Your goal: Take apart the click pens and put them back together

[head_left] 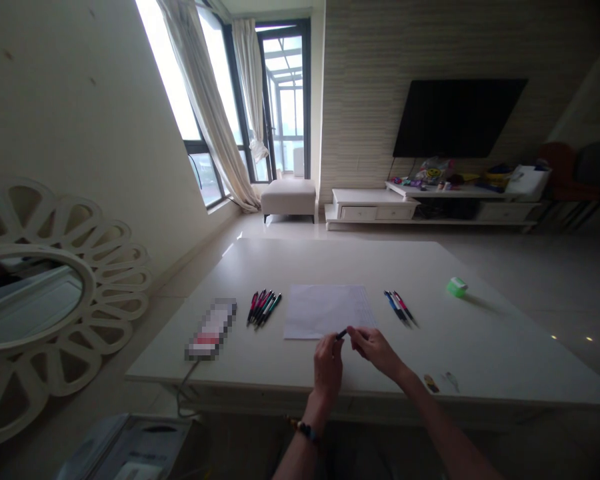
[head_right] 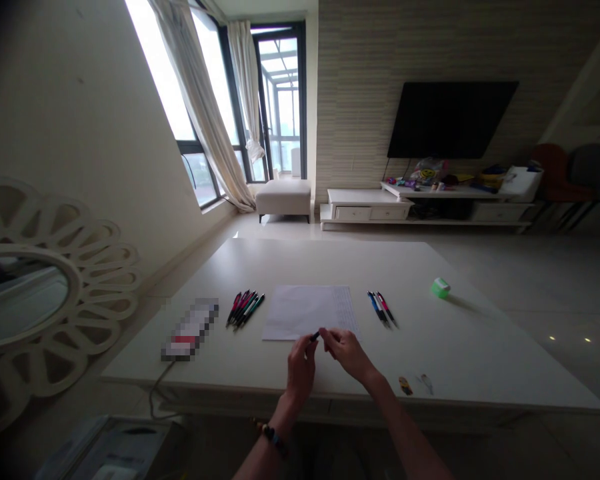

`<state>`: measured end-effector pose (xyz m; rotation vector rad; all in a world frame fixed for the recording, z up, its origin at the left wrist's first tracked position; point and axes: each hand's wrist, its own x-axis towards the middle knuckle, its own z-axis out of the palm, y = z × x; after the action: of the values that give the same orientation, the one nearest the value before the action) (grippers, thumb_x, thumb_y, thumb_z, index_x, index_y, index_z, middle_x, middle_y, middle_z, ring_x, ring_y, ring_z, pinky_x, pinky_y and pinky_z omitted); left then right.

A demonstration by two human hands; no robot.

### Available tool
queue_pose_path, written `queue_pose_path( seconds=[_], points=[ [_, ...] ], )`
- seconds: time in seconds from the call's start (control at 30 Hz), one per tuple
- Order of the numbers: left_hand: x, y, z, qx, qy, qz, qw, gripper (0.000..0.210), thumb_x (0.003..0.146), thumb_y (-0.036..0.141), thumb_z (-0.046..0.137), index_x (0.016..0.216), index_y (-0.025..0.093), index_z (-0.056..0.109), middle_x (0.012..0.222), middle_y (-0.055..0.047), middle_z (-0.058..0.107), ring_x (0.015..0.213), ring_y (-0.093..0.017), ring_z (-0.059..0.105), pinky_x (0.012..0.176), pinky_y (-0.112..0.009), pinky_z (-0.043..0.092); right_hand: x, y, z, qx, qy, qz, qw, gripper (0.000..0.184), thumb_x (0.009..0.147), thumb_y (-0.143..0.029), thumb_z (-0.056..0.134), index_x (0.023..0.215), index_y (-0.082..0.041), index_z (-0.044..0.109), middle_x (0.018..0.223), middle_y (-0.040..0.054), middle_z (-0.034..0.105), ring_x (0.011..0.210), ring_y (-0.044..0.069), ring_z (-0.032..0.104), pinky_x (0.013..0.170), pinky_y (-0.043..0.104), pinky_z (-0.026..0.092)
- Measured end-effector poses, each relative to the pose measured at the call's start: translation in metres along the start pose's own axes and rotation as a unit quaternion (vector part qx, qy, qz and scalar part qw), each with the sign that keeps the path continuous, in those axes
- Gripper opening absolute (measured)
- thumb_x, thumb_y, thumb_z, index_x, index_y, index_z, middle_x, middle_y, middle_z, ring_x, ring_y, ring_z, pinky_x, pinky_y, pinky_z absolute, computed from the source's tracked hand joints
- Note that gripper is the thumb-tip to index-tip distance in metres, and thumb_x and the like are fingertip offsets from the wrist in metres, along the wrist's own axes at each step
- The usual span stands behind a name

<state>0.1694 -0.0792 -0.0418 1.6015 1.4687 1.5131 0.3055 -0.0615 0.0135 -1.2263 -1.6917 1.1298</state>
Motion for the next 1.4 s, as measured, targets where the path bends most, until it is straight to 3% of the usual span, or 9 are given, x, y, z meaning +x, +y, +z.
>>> queue_pose_path(
  seconds=[0.17,0.33,0.43,0.6,0.73,0.83,0.97,1.2,1.4],
  points=[
    [0.012,0.028,-0.006,-0.243,0.073,-0.205,0.945,0.034,0.083,0.051,0.044,0.091,0.019,0.052,0.088,-0.008,0.068,0.084,-0.017,0.06,0.078,-0.03,0.042,-0.029,0.012,0.016,0.09,0.069,0.032,0.993,0.039,0.075,-0.052,0.057,0.093,-0.018,0.056,0.06,-0.003,0.052,0.049,0.011,0.047,0.045,0.022,0.035],
    [0.007,0.049,0.004,-0.469,-0.027,-0.311,0.826,0.038,0.073,0.051,0.06,0.094,0.02,0.053,0.119,-0.011,0.058,0.101,-0.021,0.057,0.074,-0.031,0.048,-0.047,0.011,0.051,0.26,0.125,0.027,0.957,0.054,0.063,-0.042,0.073,0.108,-0.021,0.053,0.076,0.0005,0.06,0.052,0.011,0.052,0.042,0.021,0.037],
    [-0.005,0.052,0.015,-0.473,-0.068,-0.318,0.819,0.042,0.069,0.05,0.064,0.097,0.019,0.059,0.119,-0.012,0.058,0.097,-0.021,0.059,0.072,-0.027,0.049,-0.042,0.008,0.052,0.35,0.198,0.046,0.915,0.042,0.065,-0.04,0.072,0.097,-0.018,0.06,0.063,-0.0016,0.058,0.049,0.01,0.049,0.043,0.022,0.037],
    [-0.016,0.039,0.011,-0.279,-0.2,-0.207,0.916,0.041,0.072,0.046,0.063,0.1,0.017,0.064,0.102,-0.012,0.066,0.089,-0.021,0.062,0.077,-0.031,0.049,-0.024,0.006,0.004,0.446,0.326,0.042,0.833,0.027,0.069,-0.044,0.067,0.078,-0.02,0.059,0.066,-0.0018,0.058,0.06,0.013,0.055,0.055,0.025,0.043],
    [0.001,0.016,-0.022,0.027,-0.126,-0.004,0.992,0.027,0.084,0.036,0.049,0.103,0.024,0.063,0.105,-0.007,0.065,0.097,-0.02,0.059,0.087,-0.038,0.046,-0.018,0.001,-0.047,0.493,0.26,0.008,0.83,0.024,0.078,-0.045,0.057,0.073,-0.023,0.051,0.059,-0.0032,0.048,0.053,0.012,0.048,0.05,0.027,0.042],
    [0.019,-0.005,-0.046,0.233,-0.119,0.115,0.958,0.032,0.086,0.029,0.045,0.116,0.027,0.056,0.115,-0.006,0.06,0.111,-0.021,0.051,0.097,-0.044,0.038,-0.016,-0.001,-0.069,0.47,0.183,-0.006,0.864,0.036,0.083,-0.052,0.042,0.062,-0.023,0.042,0.049,-0.0062,0.029,0.04,0.01,0.029,0.038,0.025,0.029],
    [0.027,-0.026,-0.058,0.358,-0.157,0.153,0.907,0.033,0.088,0.027,0.041,0.118,0.027,0.054,0.125,-0.004,0.054,0.12,-0.022,0.044,0.101,-0.048,0.032,-0.005,0.002,-0.077,0.453,0.177,-0.022,0.873,0.042,0.083,-0.05,0.036,0.052,-0.023,0.027,0.046,-0.0074,0.018,0.039,0.01,0.014,0.035,0.024,0.021],
    [0.026,-0.031,-0.053,0.396,-0.172,0.156,0.889,0.032,0.088,0.025,0.039,0.117,0.026,0.055,0.127,-0.004,0.052,0.121,-0.023,0.043,0.1,-0.046,0.032,0.013,0.003,-0.081,0.516,0.154,-0.047,0.841,0.042,0.081,-0.052,0.036,0.052,-0.023,0.027,0.045,-0.0074,0.019,0.039,0.01,0.013,0.036,0.024,0.02],
    [0.028,-0.032,-0.054,0.401,-0.173,0.162,0.885,0.033,0.087,0.023,0.04,0.117,0.025,0.054,0.126,-0.005,0.053,0.12,-0.022,0.043,0.1,-0.044,0.033,0.024,0.008,-0.085,0.436,0.17,-0.026,0.883,0.038,0.081,-0.052,0.04,0.058,-0.022,0.039,0.042,-0.0083,0.026,0.034,0.007,0.019,0.033,0.022,0.021]
  ],
)
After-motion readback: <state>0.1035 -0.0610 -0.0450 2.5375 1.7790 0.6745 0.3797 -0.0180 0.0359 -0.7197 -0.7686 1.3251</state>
